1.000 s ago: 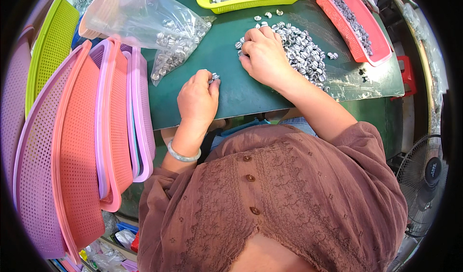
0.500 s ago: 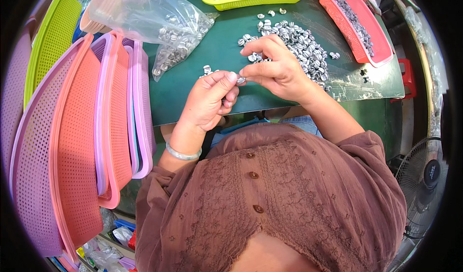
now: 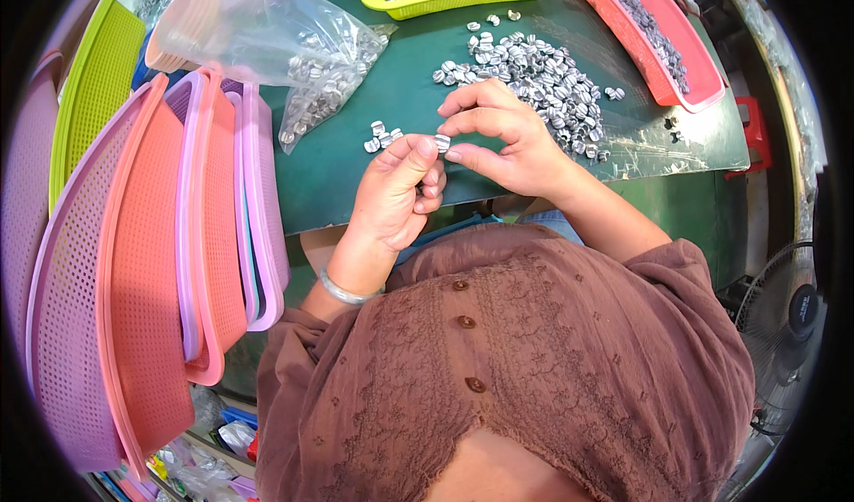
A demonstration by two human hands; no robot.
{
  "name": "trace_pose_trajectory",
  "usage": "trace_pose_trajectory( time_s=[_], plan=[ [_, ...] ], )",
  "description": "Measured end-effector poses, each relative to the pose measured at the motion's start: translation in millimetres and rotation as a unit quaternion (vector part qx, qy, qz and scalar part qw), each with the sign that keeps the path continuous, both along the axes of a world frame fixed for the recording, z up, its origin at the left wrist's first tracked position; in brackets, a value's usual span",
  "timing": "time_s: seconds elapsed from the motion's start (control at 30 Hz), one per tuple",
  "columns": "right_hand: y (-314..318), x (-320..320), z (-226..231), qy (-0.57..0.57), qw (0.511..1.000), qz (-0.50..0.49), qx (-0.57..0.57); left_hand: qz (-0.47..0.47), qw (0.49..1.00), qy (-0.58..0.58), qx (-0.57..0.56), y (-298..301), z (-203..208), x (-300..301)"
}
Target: The person joins small metal components together by hand on a workstation table, picking them from a pile and placing the joined units into a tray.
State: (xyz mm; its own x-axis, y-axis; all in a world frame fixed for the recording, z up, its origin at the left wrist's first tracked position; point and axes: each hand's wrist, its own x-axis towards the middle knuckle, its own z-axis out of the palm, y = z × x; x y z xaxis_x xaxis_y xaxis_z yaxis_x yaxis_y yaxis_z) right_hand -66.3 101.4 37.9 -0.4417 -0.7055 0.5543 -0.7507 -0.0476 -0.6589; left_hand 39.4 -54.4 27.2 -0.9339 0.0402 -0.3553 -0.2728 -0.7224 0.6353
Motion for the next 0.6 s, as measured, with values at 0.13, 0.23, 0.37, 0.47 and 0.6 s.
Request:
trace_pose_trajectory(
  time_s=[0.13, 0.23, 0.37, 0.47, 0.6],
  plan=[
    [-0.3, 3.1, 2.4, -0.002, 1.000, -0.014, 0.002, -0.002, 0.999, -0.010, 0.039, 2.1, 0.1, 1.0],
    [-0.6, 3.7, 1.6, 0.009, 1.000, -0.025, -0.004, -0.019, 0.998, -0.001, 0.060, 0.6, -2.0, 1.1],
    [-3.0, 5.2, 1.8, 0.002, 0.999, -0.029, -0.021, -0.025, 0.997, -0.002, 0.066, 1.8, -1.1, -0.1],
    [-3.3, 5.4, -0.9, 0.000, 0.999, -0.026, -0.032, -0.027, 0.997, -0.004, 0.075, 1.8, -1.4, -0.1],
    [-2.6, 6.2, -1.1, -0.007, 0.999, -0.024, -0.031, -0.035, 0.992, -0.006, 0.119, -0.5, -0.4, -0.9]
  ],
)
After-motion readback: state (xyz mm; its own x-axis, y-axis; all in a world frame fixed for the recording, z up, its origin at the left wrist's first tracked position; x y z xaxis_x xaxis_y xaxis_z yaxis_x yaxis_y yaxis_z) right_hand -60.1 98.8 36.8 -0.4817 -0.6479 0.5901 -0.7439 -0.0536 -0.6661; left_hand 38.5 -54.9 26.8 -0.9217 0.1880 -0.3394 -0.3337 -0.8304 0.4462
